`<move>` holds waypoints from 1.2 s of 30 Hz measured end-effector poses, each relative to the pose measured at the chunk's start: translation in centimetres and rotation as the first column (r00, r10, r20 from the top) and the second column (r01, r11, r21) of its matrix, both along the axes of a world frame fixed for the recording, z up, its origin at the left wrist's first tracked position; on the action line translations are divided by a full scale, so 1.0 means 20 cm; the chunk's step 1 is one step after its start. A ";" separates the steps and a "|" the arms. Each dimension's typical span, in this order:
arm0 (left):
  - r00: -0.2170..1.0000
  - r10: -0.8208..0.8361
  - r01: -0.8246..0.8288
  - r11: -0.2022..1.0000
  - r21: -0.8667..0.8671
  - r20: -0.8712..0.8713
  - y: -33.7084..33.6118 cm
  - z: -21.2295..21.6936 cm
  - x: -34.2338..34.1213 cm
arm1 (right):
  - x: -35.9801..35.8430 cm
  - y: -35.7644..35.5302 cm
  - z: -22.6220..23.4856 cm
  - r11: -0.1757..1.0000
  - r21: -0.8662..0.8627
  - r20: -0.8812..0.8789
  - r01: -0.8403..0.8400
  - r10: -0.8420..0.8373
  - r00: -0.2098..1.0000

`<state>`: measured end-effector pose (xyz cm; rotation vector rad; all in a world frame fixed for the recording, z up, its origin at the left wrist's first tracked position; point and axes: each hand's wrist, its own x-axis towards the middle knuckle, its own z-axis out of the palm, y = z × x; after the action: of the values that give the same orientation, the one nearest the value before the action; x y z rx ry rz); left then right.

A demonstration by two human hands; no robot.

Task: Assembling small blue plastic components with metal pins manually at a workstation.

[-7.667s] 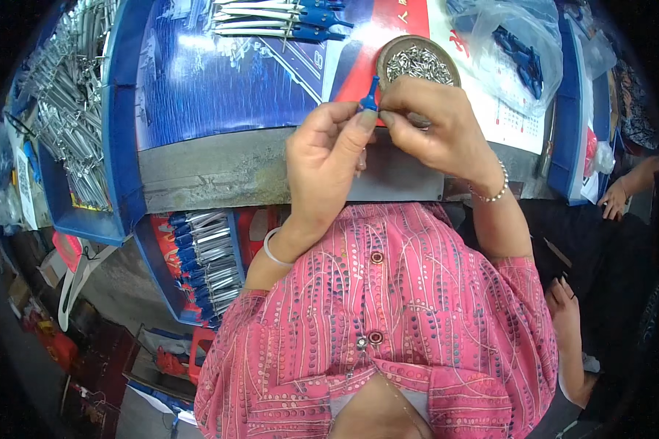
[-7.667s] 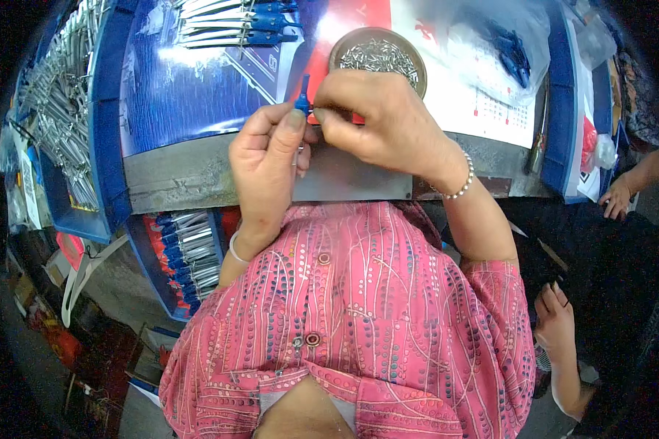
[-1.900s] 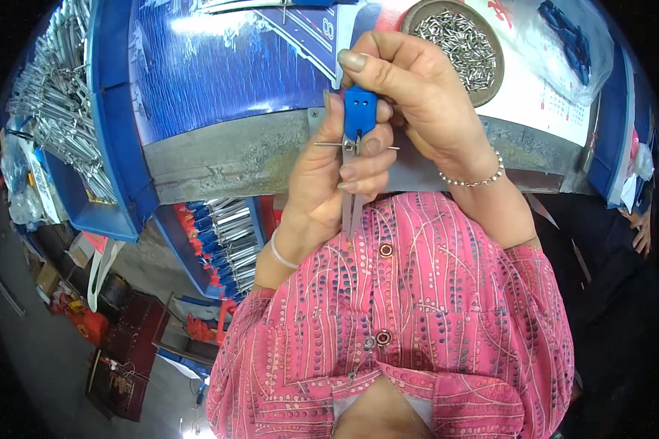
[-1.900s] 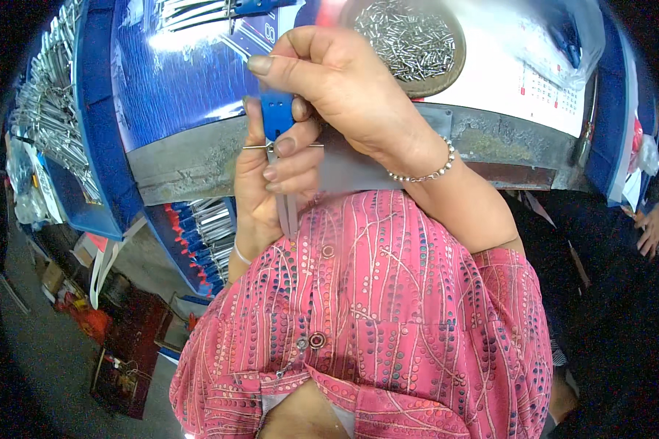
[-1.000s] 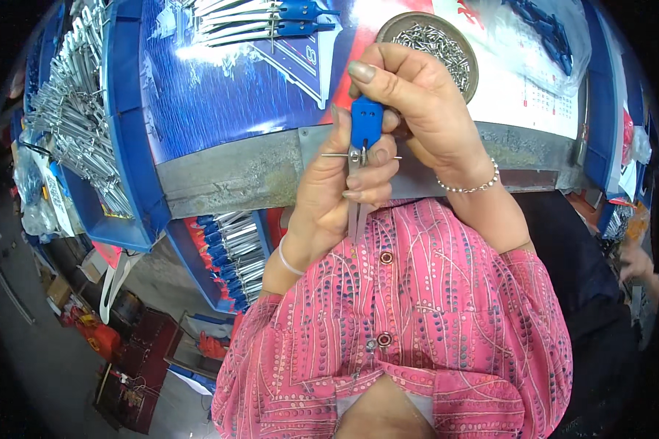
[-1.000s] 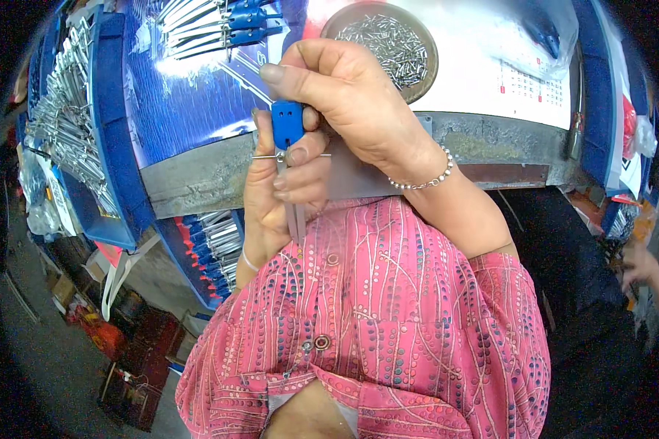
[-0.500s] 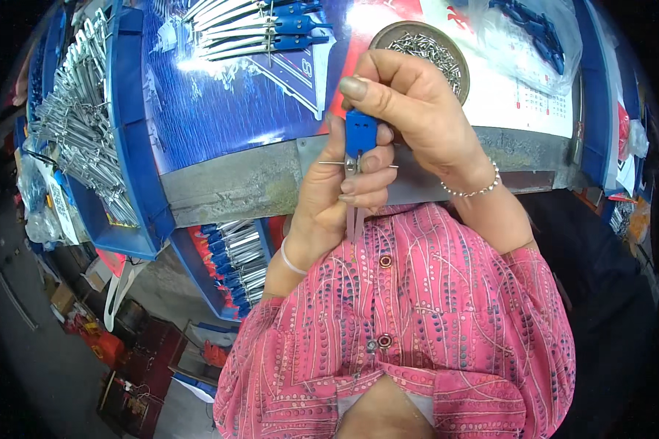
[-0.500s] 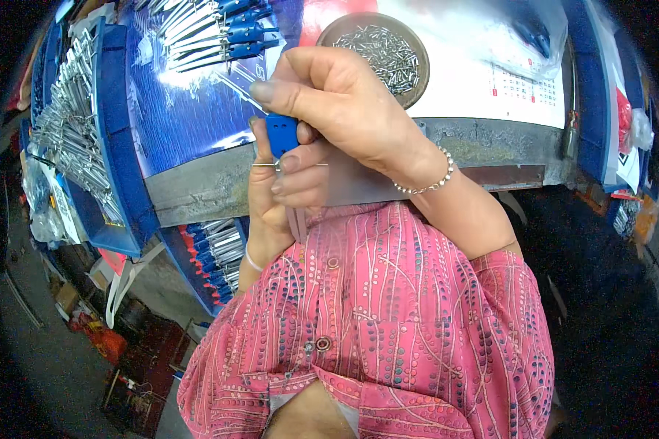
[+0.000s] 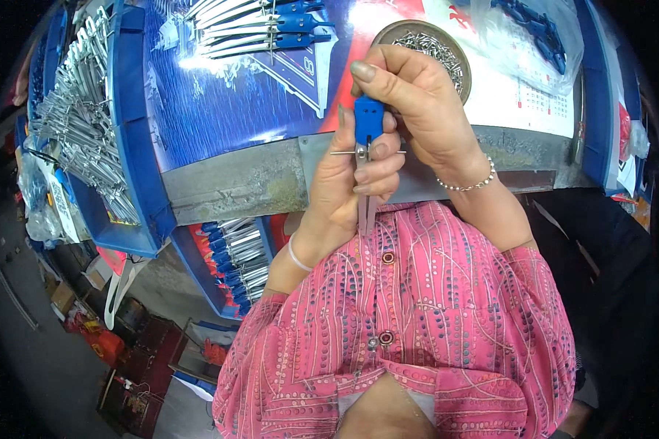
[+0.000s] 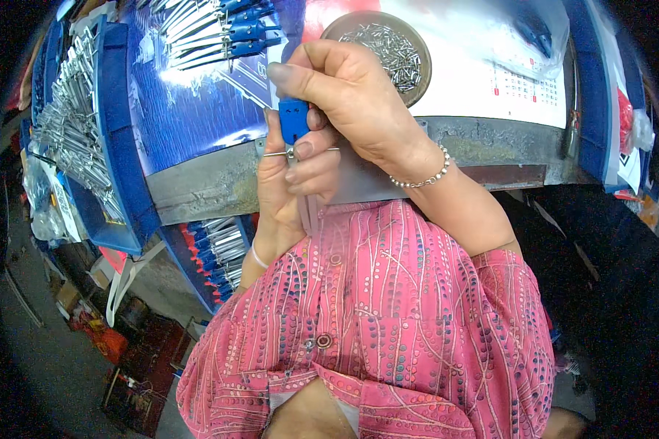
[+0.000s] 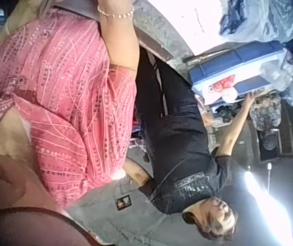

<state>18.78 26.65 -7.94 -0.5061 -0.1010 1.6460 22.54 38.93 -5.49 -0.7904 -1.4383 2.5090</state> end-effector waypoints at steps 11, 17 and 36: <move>0.996 0.070 -0.073 0.996 -0.058 -0.049 0.00 0.02 0.02 | 0.01 0.01 -0.03 0.994 0.059 -0.121 -0.095 0.102 0.987; 0.998 -0.006 0.000 0.996 -0.088 -0.069 0.01 0.01 0.01 | 0.03 0.03 -0.03 0.991 0.076 -0.121 -0.105 0.114 0.986; 0.999 -0.048 0.048 0.996 -0.082 0.006 0.01 0.02 0.01 | 0.06 0.01 0.00 0.992 0.087 -0.034 -0.093 0.096 0.995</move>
<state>18.93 26.83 -7.46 -0.5704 -0.0244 1.6072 23.70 39.18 -5.56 -0.6715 -1.5944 2.4960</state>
